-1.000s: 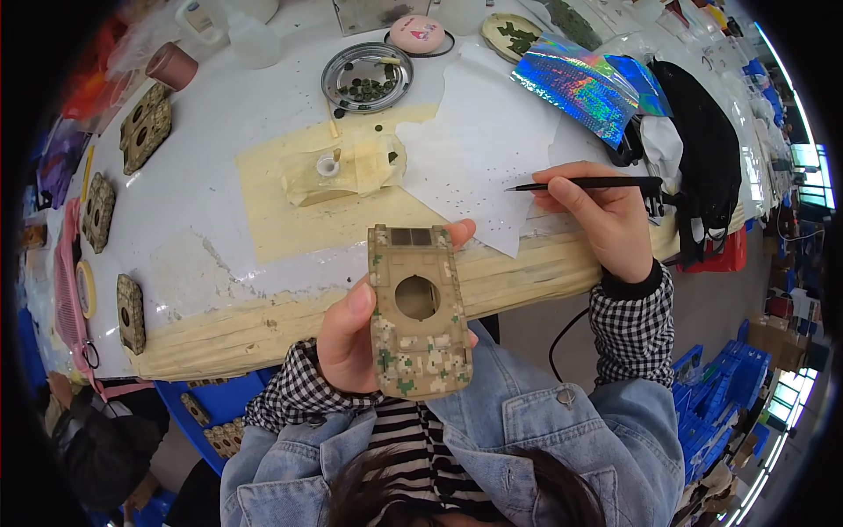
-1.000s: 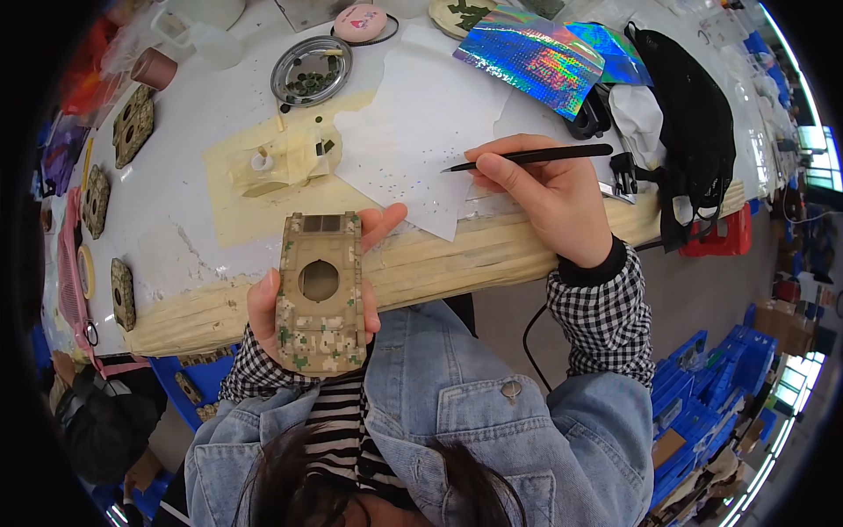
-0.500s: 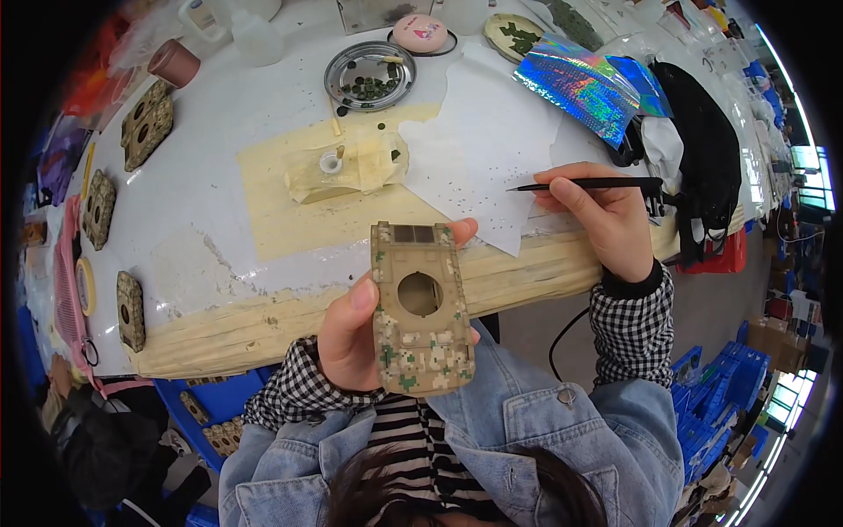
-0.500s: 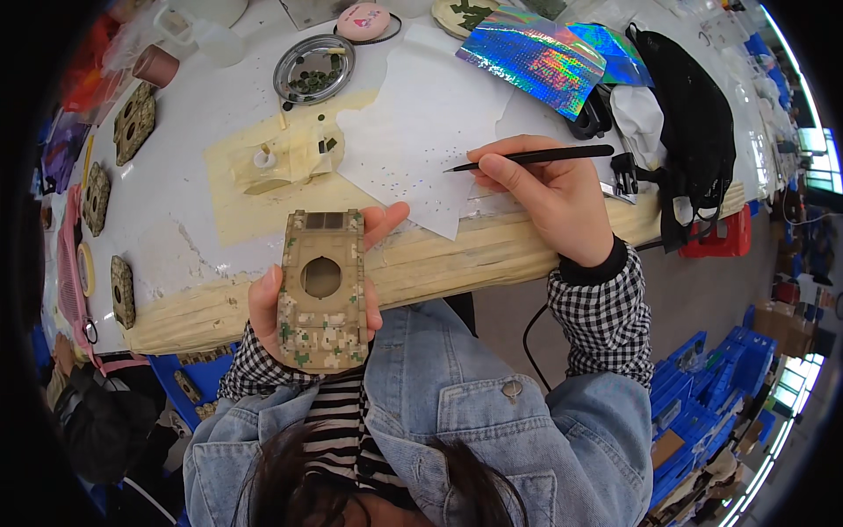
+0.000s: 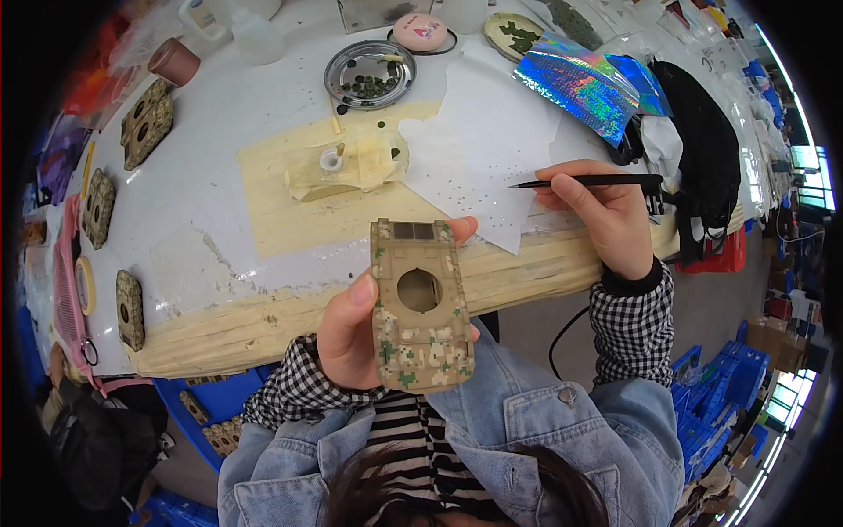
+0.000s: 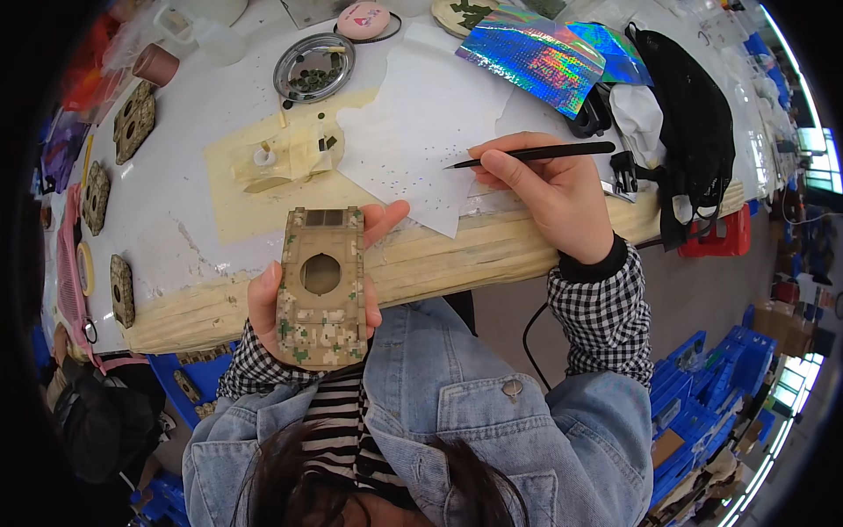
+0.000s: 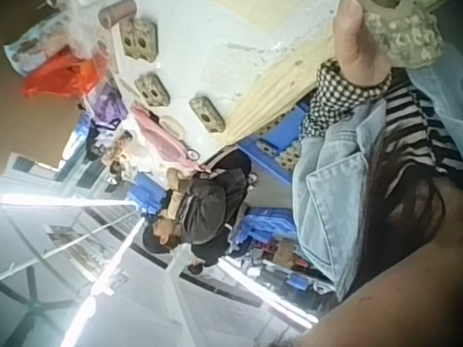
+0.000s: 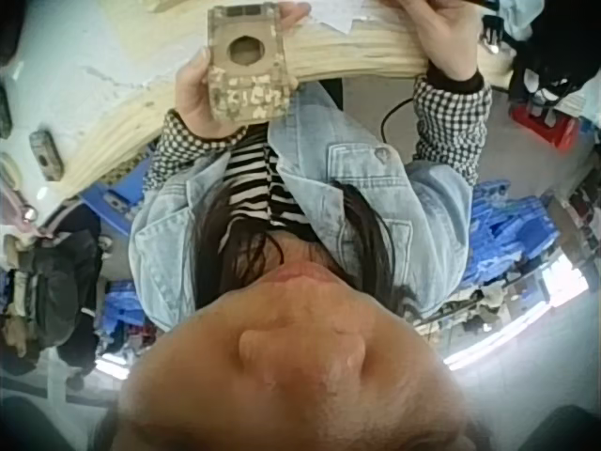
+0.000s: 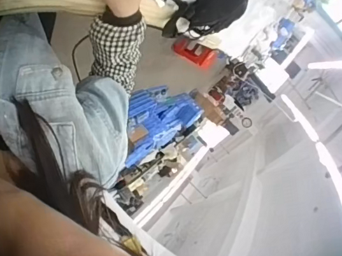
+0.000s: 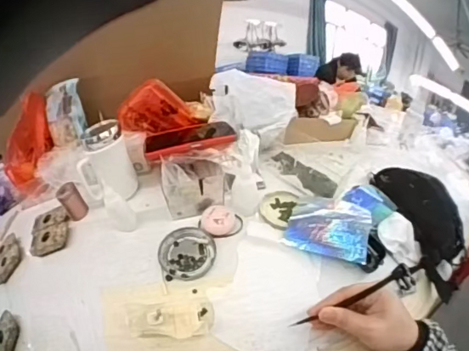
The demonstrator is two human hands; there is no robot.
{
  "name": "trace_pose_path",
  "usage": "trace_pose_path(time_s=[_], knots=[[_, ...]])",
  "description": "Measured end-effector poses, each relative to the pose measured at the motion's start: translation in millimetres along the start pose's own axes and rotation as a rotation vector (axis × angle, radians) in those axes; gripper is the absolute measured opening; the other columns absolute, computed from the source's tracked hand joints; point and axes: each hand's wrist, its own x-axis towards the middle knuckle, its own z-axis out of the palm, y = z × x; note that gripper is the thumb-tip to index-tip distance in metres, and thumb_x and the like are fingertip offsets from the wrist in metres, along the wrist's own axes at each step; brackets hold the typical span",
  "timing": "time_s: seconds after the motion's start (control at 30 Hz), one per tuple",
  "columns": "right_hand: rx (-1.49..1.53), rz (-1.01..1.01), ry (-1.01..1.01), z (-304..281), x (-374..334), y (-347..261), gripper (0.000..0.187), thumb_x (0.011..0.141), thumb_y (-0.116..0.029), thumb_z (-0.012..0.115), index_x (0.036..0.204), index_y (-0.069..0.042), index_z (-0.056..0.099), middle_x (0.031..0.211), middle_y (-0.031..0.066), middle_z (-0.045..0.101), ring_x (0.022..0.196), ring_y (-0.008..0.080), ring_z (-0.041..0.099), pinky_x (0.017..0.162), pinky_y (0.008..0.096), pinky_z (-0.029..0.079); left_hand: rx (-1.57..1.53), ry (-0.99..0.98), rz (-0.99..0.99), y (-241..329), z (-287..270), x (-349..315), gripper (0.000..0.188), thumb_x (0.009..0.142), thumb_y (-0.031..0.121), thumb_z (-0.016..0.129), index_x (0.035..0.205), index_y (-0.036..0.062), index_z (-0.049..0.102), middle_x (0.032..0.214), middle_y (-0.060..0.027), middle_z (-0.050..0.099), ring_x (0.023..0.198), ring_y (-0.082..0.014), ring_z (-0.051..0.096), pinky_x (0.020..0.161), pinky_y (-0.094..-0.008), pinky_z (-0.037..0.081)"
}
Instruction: Painting small details on a toy tank using a fine brush and tweezers.
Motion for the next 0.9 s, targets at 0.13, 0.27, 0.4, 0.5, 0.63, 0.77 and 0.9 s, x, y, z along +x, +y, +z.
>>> trace_pose_path(time_s=[0.13,0.27,0.4,0.5,0.63,0.77,0.9], knots=[[-0.008,0.002,-0.010,-0.8,0.3,-0.5,0.018,0.090,-0.010,0.059,0.099,0.004,0.064,0.094,0.0112,0.067,0.082,0.0147,0.065,0.076,0.0239,0.052,0.028,-0.016,-0.023,2.3,0.0,0.3,0.087,0.084,0.053,0.047,0.141,-0.0050,0.017,0.144,-0.0356,0.002,0.083,-0.0289,0.066,0.066,-0.0336,0.057],[0.009,0.010,-0.006,0.0,0.3,1.2,0.017,0.090,-0.009,0.059,0.099,0.004,0.063,0.095,0.0116,0.067,0.082,0.0151,0.065,0.076,0.0242,0.052,0.020,-0.023,-0.030,2.7,-0.9,-0.2,0.087,0.084,0.053,0.048,0.141,-0.0050,0.017,0.145,-0.0356,0.001,0.082,-0.0289,0.066,0.066,-0.0334,0.057],[0.008,0.006,-0.006,0.4,-0.4,0.8,0.017,0.089,-0.009,0.059,0.099,0.004,0.063,0.095,0.0123,0.067,0.083,0.0155,0.065,0.076,0.0245,0.052,0.013,-0.011,-0.019,1.9,-0.7,0.2,0.088,0.083,0.053,0.048,0.141,-0.0052,0.016,0.144,-0.0359,0.000,0.082,-0.0288,0.066,0.066,-0.0332,0.056],[0.012,0.012,-0.009,0.1,-0.8,0.0,0.018,0.089,-0.009,0.059,0.099,0.005,0.063,0.094,0.0120,0.067,0.083,0.0151,0.065,0.076,0.0245,0.052,-0.004,-0.004,-0.008,0.6,-1.0,0.1,0.089,0.083,0.054,0.049,0.141,-0.0055,0.016,0.144,-0.0364,-0.001,0.081,-0.0287,0.066,0.066,-0.0331,0.056],[0.016,0.016,-0.010,1.2,-1.5,-1.3,0.019,0.088,-0.009,0.060,0.101,0.005,0.063,0.092,0.0110,0.066,0.083,0.0135,0.063,0.077,0.0238,0.051,-0.016,0.002,0.007,-0.5,-0.6,0.4,0.089,0.083,0.054,0.049,0.141,-0.0058,0.016,0.144,-0.0369,-0.002,0.082,-0.0286,0.066,0.066,-0.0330,0.056],[-0.055,-0.014,-0.033,0.3,-2.9,-1.6,0.018,0.088,-0.007,0.060,0.101,0.004,0.064,0.091,0.0101,0.066,0.084,0.0127,0.062,0.076,0.0226,0.049,-0.029,0.003,-0.005,0.3,-0.7,0.4,0.089,0.083,0.054,0.049,0.141,-0.0057,0.016,0.144,-0.0368,-0.003,0.082,-0.0286,0.066,0.066,-0.0329,0.056],[-0.061,-0.093,-0.030,4.3,-5.5,-2.2,0.017,0.088,-0.005,0.060,0.101,0.004,0.064,0.091,0.0093,0.066,0.084,0.0121,0.061,0.075,0.0220,0.048,-0.016,0.004,0.000,-0.1,-1.1,0.6,0.090,0.082,0.053,0.050,0.141,-0.0057,0.016,0.143,-0.0376,-0.003,0.081,-0.0287,0.066,0.065,-0.0329,0.056]])
